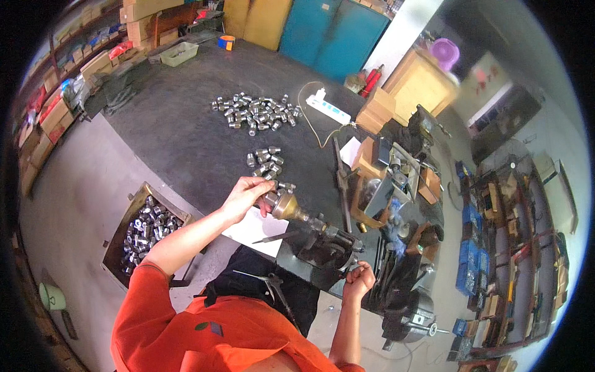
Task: The person repeatedly picks up small cylindrical metal parts from a pile on the workbench, presses them against a rotating buffing wheel to polish them, and then places the finished parts into a cardboard box. This process is repeated for multiple parts throughout the clip.
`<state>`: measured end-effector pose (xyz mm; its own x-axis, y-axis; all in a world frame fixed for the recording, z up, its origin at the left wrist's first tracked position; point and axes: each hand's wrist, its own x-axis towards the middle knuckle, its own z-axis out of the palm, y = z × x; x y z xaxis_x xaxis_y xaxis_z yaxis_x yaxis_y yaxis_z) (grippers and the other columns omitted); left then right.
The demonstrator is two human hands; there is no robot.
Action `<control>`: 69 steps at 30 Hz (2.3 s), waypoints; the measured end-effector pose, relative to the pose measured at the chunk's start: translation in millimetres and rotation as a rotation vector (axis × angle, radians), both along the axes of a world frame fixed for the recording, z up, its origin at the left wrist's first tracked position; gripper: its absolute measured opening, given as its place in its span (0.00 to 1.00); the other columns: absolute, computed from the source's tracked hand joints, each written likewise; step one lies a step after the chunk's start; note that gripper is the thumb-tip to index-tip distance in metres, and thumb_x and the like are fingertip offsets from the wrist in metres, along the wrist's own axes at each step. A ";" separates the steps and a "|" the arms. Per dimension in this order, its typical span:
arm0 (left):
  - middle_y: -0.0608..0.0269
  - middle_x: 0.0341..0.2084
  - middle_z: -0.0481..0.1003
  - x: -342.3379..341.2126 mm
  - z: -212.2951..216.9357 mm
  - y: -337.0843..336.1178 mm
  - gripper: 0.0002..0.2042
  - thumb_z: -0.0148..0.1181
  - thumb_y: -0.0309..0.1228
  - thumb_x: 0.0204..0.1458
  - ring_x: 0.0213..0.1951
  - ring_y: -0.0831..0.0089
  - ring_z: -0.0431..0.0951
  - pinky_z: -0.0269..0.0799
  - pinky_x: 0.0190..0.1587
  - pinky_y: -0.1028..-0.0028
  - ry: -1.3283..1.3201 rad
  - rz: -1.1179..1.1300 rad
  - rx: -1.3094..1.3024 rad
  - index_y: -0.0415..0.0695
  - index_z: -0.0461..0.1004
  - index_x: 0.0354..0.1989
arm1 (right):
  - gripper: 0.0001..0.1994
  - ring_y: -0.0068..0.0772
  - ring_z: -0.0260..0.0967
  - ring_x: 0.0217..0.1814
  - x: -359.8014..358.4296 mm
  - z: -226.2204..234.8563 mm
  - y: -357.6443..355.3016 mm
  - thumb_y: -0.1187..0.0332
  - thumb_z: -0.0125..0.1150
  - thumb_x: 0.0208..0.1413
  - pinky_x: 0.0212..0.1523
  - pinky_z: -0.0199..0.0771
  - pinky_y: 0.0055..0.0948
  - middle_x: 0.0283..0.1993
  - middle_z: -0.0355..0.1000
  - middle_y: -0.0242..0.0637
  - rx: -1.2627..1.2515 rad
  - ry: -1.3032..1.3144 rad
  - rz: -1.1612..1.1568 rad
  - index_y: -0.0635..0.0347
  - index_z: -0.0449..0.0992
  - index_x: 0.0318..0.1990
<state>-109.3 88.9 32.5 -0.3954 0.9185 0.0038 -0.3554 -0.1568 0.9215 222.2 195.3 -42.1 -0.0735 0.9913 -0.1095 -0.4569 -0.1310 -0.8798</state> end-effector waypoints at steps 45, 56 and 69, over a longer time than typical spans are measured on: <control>0.70 0.19 0.69 2.4 -1.5 -3.3 0.09 0.52 0.31 0.48 0.18 0.85 0.67 0.61 0.15 0.87 0.060 -0.040 -0.021 0.40 0.69 0.35 | 0.12 0.18 0.53 0.16 -26.1 -2.7 99.1 0.64 0.46 0.50 0.17 0.51 0.19 0.15 0.58 0.26 0.522 -0.366 -0.187 0.63 0.72 0.27; 0.67 0.19 0.70 -5.9 -8.2 -6.4 0.10 0.54 0.32 0.46 0.17 0.83 0.68 0.62 0.17 0.86 -0.035 -0.081 -0.029 0.39 0.70 0.35 | 0.11 0.13 0.40 0.10 1.2 64.8 14.7 0.65 0.46 0.52 0.10 0.41 0.15 0.11 0.46 0.22 0.442 0.088 -0.014 0.66 0.66 0.30; 0.65 0.23 0.71 -34.0 -29.5 -38.3 0.11 0.56 0.32 0.43 0.19 0.81 0.69 0.65 0.18 0.84 -0.023 0.090 -0.026 0.40 0.70 0.34 | 0.10 0.17 0.54 0.18 -44.5 5.3 53.3 0.65 0.46 0.48 0.17 0.54 0.20 0.16 0.58 0.25 -0.047 -0.097 0.002 0.61 0.71 0.28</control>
<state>-143.3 50.7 3.1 -0.4763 0.8788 -0.0293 -0.3619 -0.1656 0.9174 177.7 248.6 -36.7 -0.0623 0.9848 -0.1621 -0.3695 -0.1736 -0.9129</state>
